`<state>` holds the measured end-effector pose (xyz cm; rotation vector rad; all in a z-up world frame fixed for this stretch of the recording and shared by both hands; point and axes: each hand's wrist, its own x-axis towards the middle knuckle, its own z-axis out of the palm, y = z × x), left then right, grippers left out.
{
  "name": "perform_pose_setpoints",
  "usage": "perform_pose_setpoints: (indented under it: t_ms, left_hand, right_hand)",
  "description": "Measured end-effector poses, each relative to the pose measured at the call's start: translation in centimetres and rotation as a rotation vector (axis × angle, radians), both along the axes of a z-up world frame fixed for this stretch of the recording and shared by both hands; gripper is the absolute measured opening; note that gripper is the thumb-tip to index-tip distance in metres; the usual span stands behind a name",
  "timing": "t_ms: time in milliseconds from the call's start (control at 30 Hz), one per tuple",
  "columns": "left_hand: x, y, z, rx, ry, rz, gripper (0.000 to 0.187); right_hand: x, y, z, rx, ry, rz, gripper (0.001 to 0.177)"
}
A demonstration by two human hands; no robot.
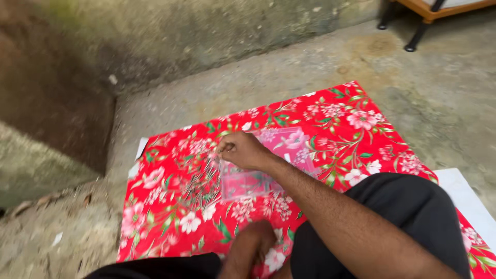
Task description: The person sits on the floor and repeatedly picks up metal bolts and small washers, then screws the washers onto the bolts by hand. The assembled fasteners are placed into a clear plastic compartment box.
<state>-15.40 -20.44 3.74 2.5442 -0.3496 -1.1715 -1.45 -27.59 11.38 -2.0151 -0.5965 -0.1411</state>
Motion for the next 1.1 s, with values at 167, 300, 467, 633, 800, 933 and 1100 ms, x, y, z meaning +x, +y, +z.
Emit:
perform_pose_setpoints:
  t_ms: [167,300,467,633,800,933,1100]
  left_hand:
    - [7.9,4.2,2.8,0.071,-0.104,0.061,0.029]
    - [13.1,8.7,9.8,0.023,-0.661,0.253,0.030]
    - [10.3,11.1,14.7,-0.482,-1.048,0.411,0.069]
    - [8.5,12.3,14.9,-0.565,-1.143,0.460,0.065]
    - [9.8,11.8,13.3,-0.631,-1.034,0.434,0.042]
    - [11.0,11.5,11.2,-0.790,-1.012,0.383,0.039]
    - [11.8,12.1,9.0,-0.894,-0.911,0.403,0.035]
  right_hand:
    - [-0.7,-1.7,3.0,0.245,0.156,-0.151,0.012]
    - [-2.1,-2.3,3.5,0.274,0.166,-0.209,0.012]
    - [-2.8,-1.1,4.3,0.399,0.224,-0.183,0.011]
    - [-2.4,-0.6,3.7,0.408,0.316,-0.131,0.012]
    - [-1.1,-1.1,1.9,0.268,0.235,-0.055,0.010]
    - [-0.8,-2.3,1.7,0.258,0.328,-0.082,0.012]
    - [-0.1,-2.8,1.7,0.252,0.376,-0.092,0.014]
